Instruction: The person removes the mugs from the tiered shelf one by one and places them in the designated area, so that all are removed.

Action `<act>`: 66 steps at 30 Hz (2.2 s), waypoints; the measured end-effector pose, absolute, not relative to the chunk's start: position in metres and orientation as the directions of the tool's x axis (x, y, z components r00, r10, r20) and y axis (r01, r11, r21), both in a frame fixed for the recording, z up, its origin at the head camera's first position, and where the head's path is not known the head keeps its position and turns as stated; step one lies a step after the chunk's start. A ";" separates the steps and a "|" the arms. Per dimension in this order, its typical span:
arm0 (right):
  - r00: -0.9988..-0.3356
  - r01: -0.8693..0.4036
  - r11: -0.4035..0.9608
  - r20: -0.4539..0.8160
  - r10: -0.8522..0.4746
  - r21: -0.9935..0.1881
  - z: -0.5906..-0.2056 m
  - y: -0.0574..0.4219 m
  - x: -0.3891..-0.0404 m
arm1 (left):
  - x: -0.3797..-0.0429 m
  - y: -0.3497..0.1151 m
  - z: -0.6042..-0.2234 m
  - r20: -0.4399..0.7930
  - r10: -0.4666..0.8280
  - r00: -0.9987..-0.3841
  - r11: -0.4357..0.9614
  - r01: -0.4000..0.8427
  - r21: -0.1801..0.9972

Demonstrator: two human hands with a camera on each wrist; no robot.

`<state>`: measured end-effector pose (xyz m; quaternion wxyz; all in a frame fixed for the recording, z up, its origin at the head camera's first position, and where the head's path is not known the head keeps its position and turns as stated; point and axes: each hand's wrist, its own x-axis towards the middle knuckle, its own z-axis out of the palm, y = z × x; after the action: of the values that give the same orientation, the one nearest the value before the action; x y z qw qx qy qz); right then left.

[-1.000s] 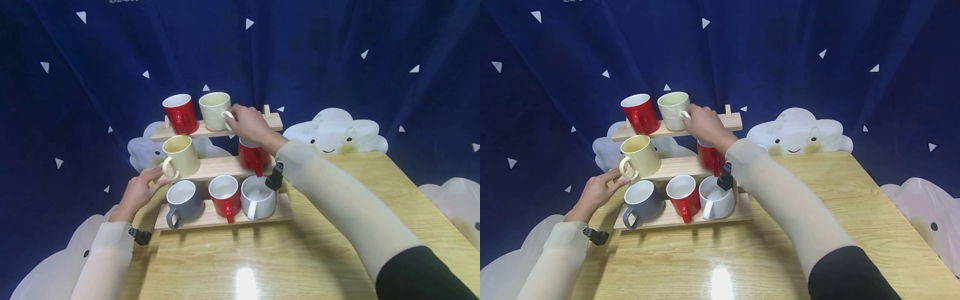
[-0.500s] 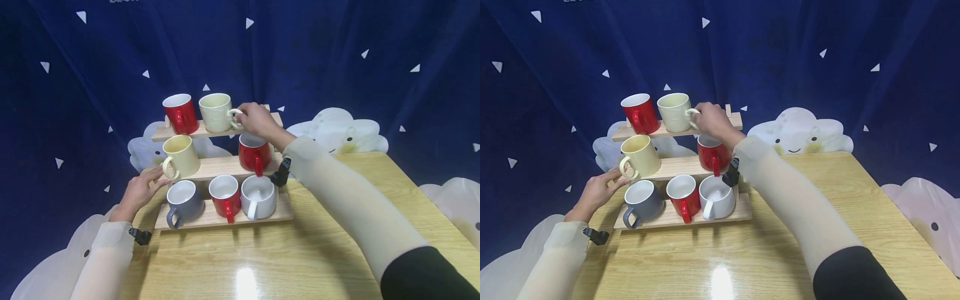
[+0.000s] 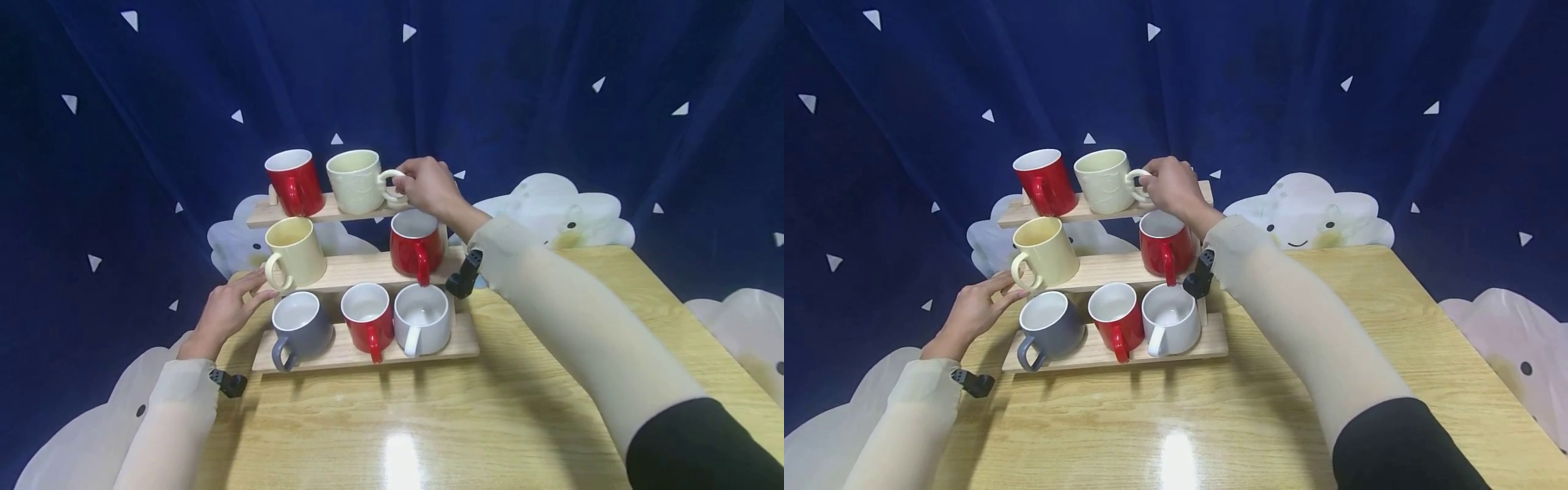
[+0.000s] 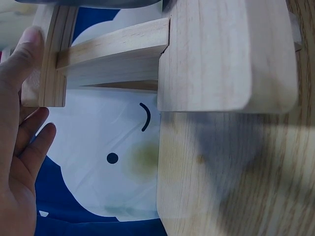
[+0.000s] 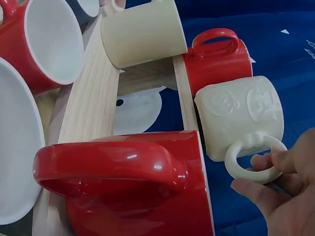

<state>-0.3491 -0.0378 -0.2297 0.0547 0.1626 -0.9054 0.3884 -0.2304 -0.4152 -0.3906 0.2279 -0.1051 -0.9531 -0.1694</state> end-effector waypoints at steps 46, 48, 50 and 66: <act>-0.937 -0.301 0.661 0.343 -0.070 -0.687 -0.217 0.074 -0.342 | -0.227 -0.417 -0.386 0.443 0.111 -0.890 0.925 0.255 0.281; -0.937 -0.301 0.659 0.343 -0.068 -0.689 -0.218 0.079 -0.341 | -0.227 -0.417 -0.386 0.442 0.111 -0.890 0.926 0.255 0.280; -0.937 -0.297 0.659 0.344 -0.062 -0.691 -0.219 0.086 -0.340 | -0.227 -0.417 -0.386 0.441 0.110 -0.891 0.926 0.253 0.280; -0.948 -0.214 0.645 0.314 0.043 -0.733 -0.241 0.134 -0.332 | -0.227 -0.420 -0.387 0.455 0.122 -0.882 0.922 0.271 0.277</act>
<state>-0.3323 0.1340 -0.2409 0.1535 0.0478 -0.8940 0.4183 -0.2267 -0.4196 -0.3872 0.2198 -0.1029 -0.9553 -0.1686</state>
